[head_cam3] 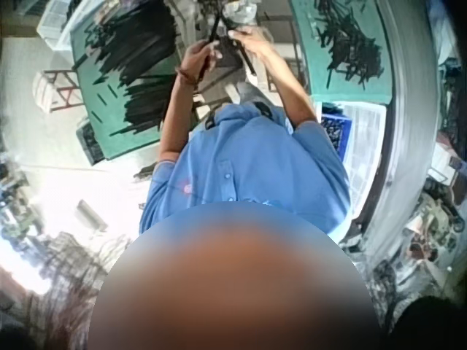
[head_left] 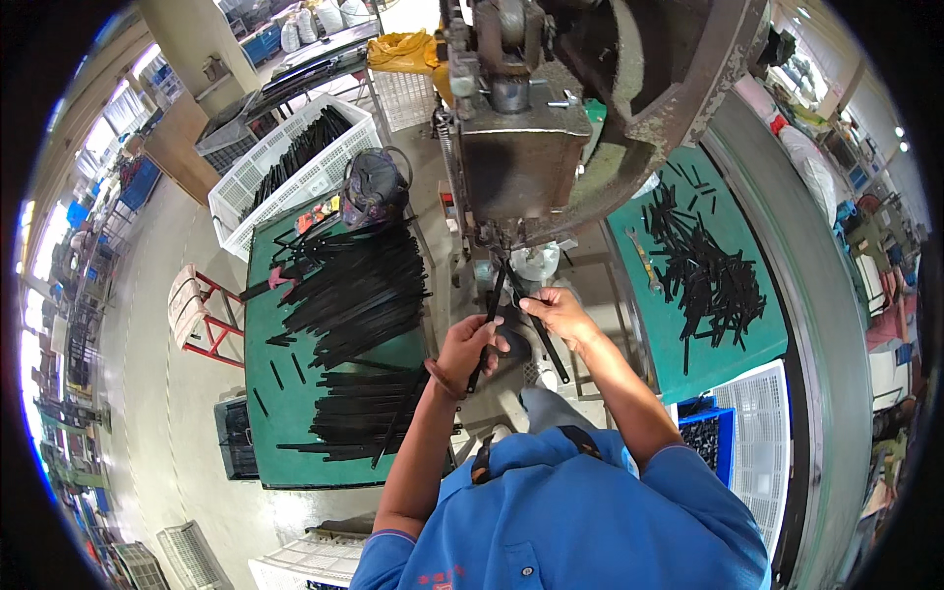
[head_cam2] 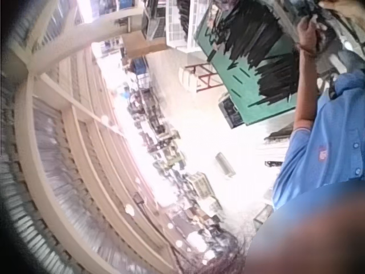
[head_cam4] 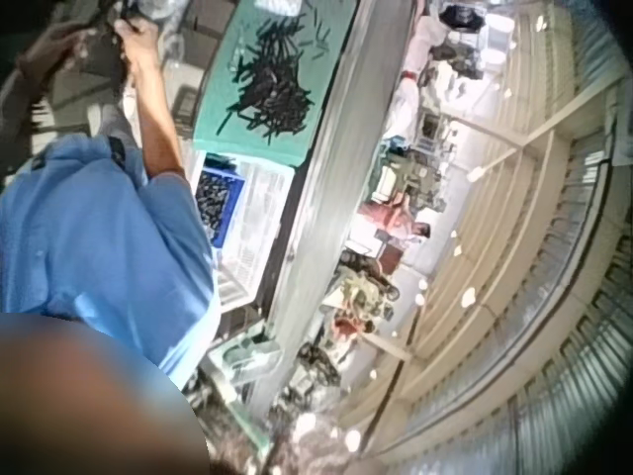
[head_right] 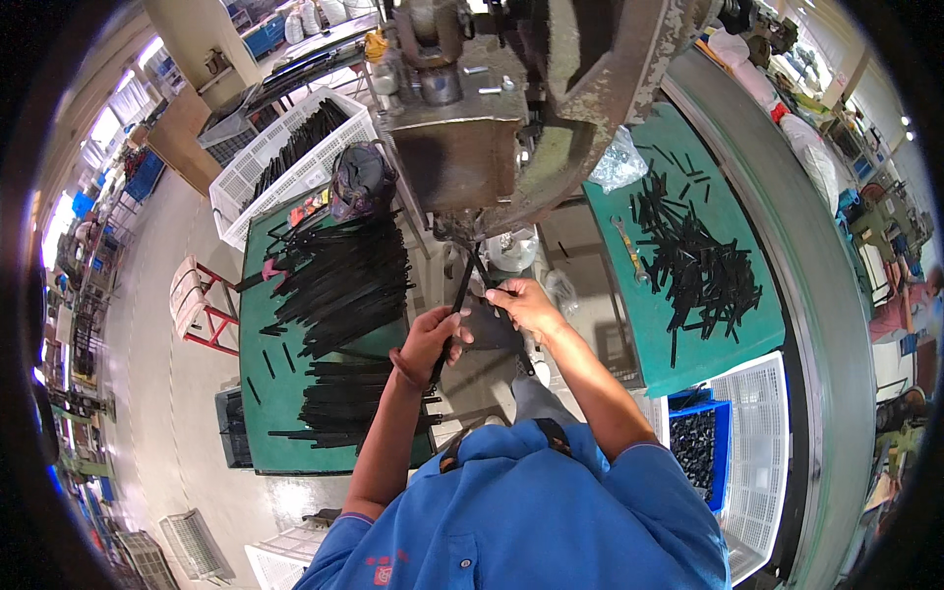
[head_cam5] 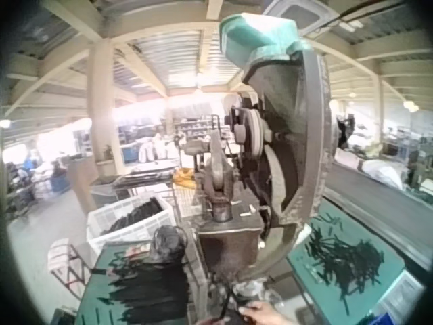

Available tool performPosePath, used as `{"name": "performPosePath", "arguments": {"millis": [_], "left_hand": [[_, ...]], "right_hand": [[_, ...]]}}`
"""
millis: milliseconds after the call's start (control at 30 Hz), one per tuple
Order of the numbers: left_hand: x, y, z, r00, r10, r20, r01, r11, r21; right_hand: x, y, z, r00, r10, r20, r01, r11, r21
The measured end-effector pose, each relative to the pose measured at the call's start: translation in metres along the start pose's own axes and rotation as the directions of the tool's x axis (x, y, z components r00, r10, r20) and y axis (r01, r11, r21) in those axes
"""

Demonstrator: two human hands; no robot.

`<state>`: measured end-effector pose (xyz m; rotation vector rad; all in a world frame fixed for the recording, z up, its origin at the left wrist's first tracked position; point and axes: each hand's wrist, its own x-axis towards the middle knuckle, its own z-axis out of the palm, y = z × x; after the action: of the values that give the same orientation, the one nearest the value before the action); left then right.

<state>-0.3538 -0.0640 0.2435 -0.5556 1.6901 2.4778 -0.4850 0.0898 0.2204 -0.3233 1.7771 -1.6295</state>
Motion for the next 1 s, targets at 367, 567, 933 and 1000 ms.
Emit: {"name": "performPosePath", "arguments": {"millis": [367,567,933,1000], "left_hand": [[-0.007,0.01,0.0,0.997,0.039,0.062,-0.039,0.999,0.002],[0.021,-0.01,0.021,0.98,0.102,-0.173,-0.122,0.986,-0.111],[0.034,-0.035,0.039,0.936,0.137,-0.325,-0.201,0.964,-0.173],[0.034,-0.034,0.045,0.928,0.124,-0.35,-0.201,0.961,-0.192]], "right_hand": [[-0.011,-0.015,-0.003,0.978,-0.2,0.063,0.203,0.979,-0.033],[-0.046,0.024,0.003,0.963,-0.201,0.182,0.224,0.967,-0.122],[-0.043,0.03,-0.018,0.946,-0.156,0.283,0.216,0.956,-0.198],[-0.042,0.026,-0.023,0.945,-0.124,0.302,0.199,0.953,-0.231]]}}
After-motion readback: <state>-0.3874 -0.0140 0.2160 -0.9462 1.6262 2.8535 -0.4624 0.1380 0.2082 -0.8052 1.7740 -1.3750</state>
